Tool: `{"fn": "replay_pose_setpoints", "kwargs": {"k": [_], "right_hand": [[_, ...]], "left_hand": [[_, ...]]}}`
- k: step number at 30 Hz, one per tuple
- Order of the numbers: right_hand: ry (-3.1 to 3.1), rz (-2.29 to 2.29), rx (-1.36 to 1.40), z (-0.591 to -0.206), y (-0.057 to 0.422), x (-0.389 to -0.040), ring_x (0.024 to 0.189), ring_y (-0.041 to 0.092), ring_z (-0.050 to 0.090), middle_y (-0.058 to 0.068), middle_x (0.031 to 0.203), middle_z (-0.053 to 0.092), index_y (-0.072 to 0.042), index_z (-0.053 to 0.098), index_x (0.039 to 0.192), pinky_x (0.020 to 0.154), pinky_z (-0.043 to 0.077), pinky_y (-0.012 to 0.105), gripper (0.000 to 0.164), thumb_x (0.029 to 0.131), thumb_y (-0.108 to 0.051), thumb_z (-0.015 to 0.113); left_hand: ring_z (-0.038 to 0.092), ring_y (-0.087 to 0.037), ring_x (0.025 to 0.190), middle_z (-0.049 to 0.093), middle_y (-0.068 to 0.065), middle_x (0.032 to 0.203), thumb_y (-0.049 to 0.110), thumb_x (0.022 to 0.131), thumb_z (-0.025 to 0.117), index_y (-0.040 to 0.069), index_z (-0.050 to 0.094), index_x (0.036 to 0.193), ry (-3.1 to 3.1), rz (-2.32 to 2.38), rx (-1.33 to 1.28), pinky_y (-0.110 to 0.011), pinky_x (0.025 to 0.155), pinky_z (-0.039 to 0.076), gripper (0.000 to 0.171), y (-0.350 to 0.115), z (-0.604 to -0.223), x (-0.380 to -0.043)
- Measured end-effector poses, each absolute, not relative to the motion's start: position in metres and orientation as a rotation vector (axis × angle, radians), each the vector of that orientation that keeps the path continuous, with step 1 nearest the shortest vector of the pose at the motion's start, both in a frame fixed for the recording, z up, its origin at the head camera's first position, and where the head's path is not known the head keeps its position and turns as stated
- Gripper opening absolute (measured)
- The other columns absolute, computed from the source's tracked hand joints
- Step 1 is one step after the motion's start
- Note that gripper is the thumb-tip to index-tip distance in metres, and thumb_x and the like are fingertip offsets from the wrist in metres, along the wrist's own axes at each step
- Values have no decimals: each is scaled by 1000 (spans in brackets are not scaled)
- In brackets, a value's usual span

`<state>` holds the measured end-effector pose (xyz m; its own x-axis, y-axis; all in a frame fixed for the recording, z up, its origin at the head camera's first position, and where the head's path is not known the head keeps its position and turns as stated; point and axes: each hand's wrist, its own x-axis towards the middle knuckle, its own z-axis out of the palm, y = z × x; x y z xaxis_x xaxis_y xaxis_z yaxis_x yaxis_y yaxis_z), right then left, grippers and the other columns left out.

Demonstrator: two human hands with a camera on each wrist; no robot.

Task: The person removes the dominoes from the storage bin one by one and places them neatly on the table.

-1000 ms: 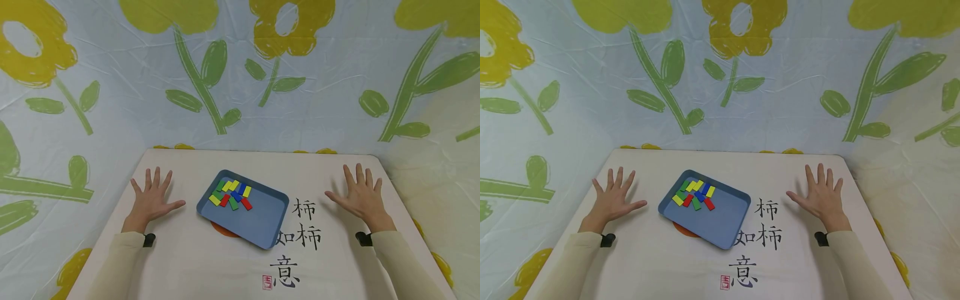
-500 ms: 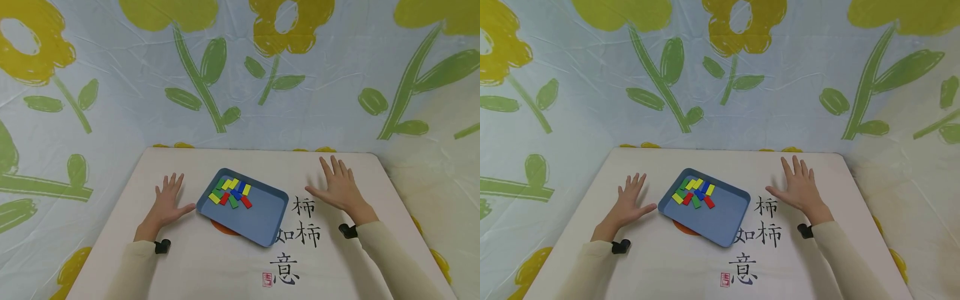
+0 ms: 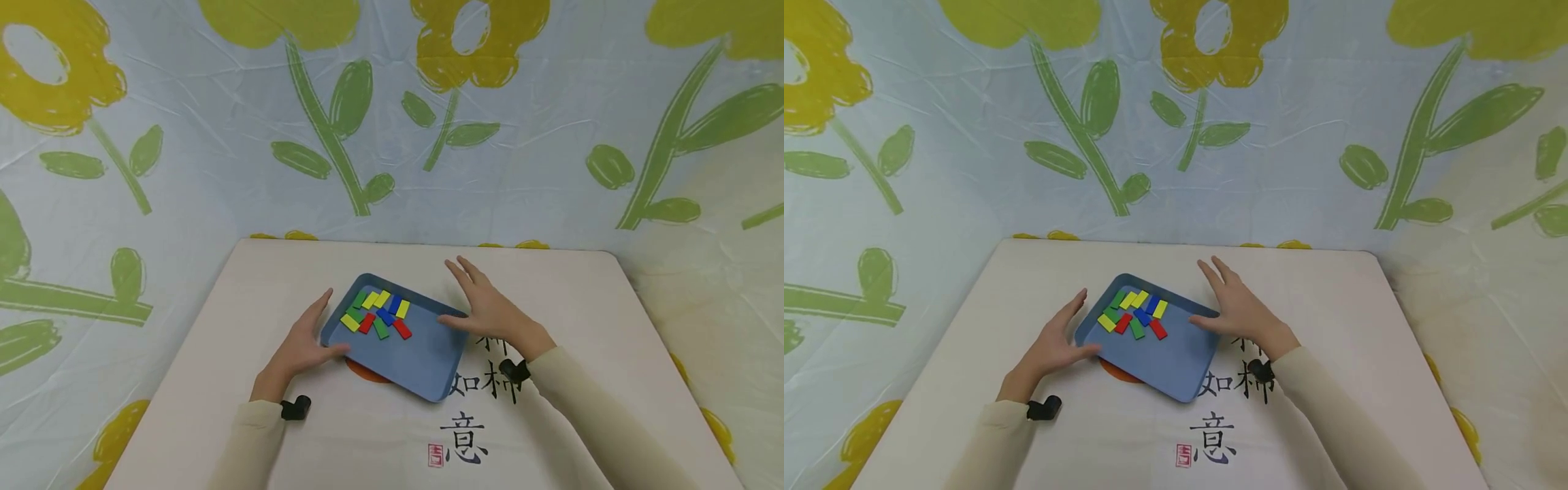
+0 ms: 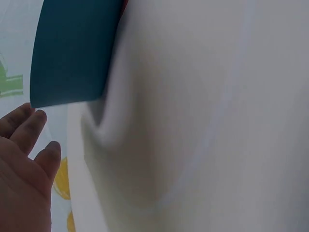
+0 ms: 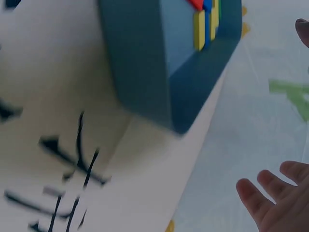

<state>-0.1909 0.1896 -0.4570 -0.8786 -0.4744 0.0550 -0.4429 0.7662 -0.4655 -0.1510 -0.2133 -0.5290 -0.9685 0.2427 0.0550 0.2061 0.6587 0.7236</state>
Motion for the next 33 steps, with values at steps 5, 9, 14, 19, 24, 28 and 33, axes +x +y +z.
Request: {"fn": "replay_pose_setpoints", "kwargs": {"k": [5,9,14,19,24,28,33], "right_hand": [[2785,-817,-823,-465,156,-193,152,41,30,16,169,18,-26,14,167,111,44,64,108,85,-56,78],[2716,-853,-861,-473,136,-194,141,38,45,19,161,29,-23,18,166,110,47,59,106,85,-43,83],[2631,-873,-832,-482,119,-195,135,36,51,19,156,35,-21,21,166,109,48,57,104,85,-36,84],[2579,-837,-813,-491,109,-196,123,30,56,20,150,43,-16,26,164,102,54,52,98,86,-33,83],[2521,-852,-845,-496,104,-197,101,20,61,17,134,57,-9,36,159,88,57,40,87,87,-23,83],[2488,-879,-841,-497,102,-197,98,18,64,14,126,61,-5,43,154,86,59,36,79,87,-16,83],[2457,-874,-850,-499,96,-198,100,19,66,12,121,66,-2,49,149,87,59,35,69,89,-12,81]], "left_hand": [[32,-35,154,28,-5,170,45,71,93,27,20,166,2775,1302,395,-67,119,30,121,-205,-538,-152],[31,-35,154,28,-6,170,45,69,95,29,19,166,2744,1322,405,-66,119,31,124,-201,-543,-151],[32,-36,153,29,-7,169,49,67,95,31,17,166,2709,1319,329,-66,119,31,127,-200,-548,-148],[35,-37,151,32,-8,168,54,66,94,29,17,166,2672,1320,253,-66,119,32,128,-200,-552,-146],[33,-36,153,30,-8,168,56,67,93,27,17,166,2653,1304,256,-65,120,31,128,-201,-551,-147],[33,-37,152,30,-9,168,56,68,92,27,16,166,2653,1291,264,-65,119,32,128,-200,-551,-147],[33,-38,152,29,-9,169,56,68,92,30,15,166,2648,1291,248,-65,119,32,127,-199,-551,-147]]}}
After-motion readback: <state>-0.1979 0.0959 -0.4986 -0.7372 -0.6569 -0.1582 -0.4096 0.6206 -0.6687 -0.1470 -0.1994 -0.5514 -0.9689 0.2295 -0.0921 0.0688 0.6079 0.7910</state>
